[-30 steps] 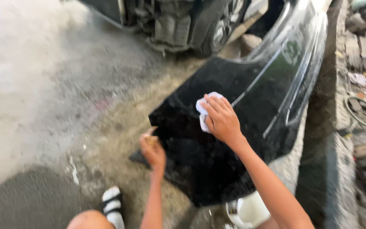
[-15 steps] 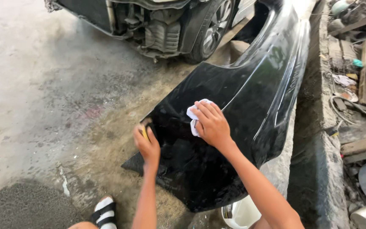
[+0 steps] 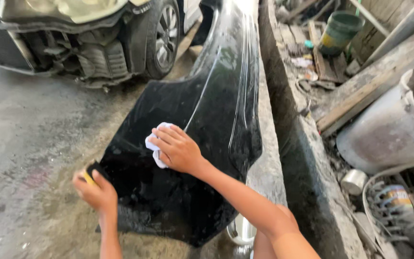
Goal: The person sits on the wet concrete floor and wets a black car bumper with water from a container, then scrubs its surface with a yellow sanding sponge while wiping with a white cloth. They work over different areas of the bumper, re-wetting the sponge and wiping residue as they go.
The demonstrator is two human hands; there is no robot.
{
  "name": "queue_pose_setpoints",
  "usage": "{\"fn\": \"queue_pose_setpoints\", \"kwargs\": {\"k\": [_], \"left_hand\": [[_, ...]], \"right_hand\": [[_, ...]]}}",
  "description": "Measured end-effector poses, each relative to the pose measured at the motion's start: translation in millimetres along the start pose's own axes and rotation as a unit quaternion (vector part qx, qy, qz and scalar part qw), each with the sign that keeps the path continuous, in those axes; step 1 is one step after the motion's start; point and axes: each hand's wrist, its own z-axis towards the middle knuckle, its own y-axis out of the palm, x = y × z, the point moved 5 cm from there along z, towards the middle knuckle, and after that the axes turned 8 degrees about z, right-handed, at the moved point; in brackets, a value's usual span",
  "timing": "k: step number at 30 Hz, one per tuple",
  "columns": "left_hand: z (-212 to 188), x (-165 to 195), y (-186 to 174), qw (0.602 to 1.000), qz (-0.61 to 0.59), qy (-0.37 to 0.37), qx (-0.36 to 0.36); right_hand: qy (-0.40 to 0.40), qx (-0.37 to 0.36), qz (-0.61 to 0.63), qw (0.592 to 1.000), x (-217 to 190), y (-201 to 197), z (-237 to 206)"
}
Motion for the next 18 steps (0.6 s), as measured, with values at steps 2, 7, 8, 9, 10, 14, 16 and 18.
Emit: {"fn": "queue_pose_setpoints", "kwargs": {"k": [2,7,8,9,10,14,16,18], "left_hand": [[0.6,-2.4,1.8,1.0,0.0,0.003,-0.021],[-39.9,-5.6,-9.3,0.999,0.024,-0.028,0.022],[-42.3,-6.7,-10.7,0.998,0.022,-0.062,0.013],[-40.8,-1.5,-10.5,0.999,0.01,-0.049,0.008],[-37.2,4.7,-9.1,0.999,0.002,-0.04,0.005],[-37.5,51.6,6.8,0.98,0.093,0.167,-0.047],[-46.7,44.1,5.9,0.992,-0.105,0.042,-0.063],[-58.7,31.2,-4.9,0.997,-0.064,0.006,-0.047]], "right_hand": [[-0.001,-0.001,0.013,1.0,-1.7,-0.6,-0.8],[-0.01,0.002,-0.015,1.0,-1.5,-1.7,3.3],[-0.008,-0.003,-0.012,1.0,-0.7,-1.1,4.1],[0.0,-0.001,-0.012,1.0,-0.1,-1.3,4.6],[0.005,-0.003,-0.009,1.0,0.5,-1.2,4.8],[0.0,-0.005,0.008,1.0,-3.4,-1.9,3.8],[0.009,-0.015,0.019,1.0,-4.3,-1.4,3.3],[-0.003,-0.012,0.01,1.0,-5.9,-1.6,3.5]]}}
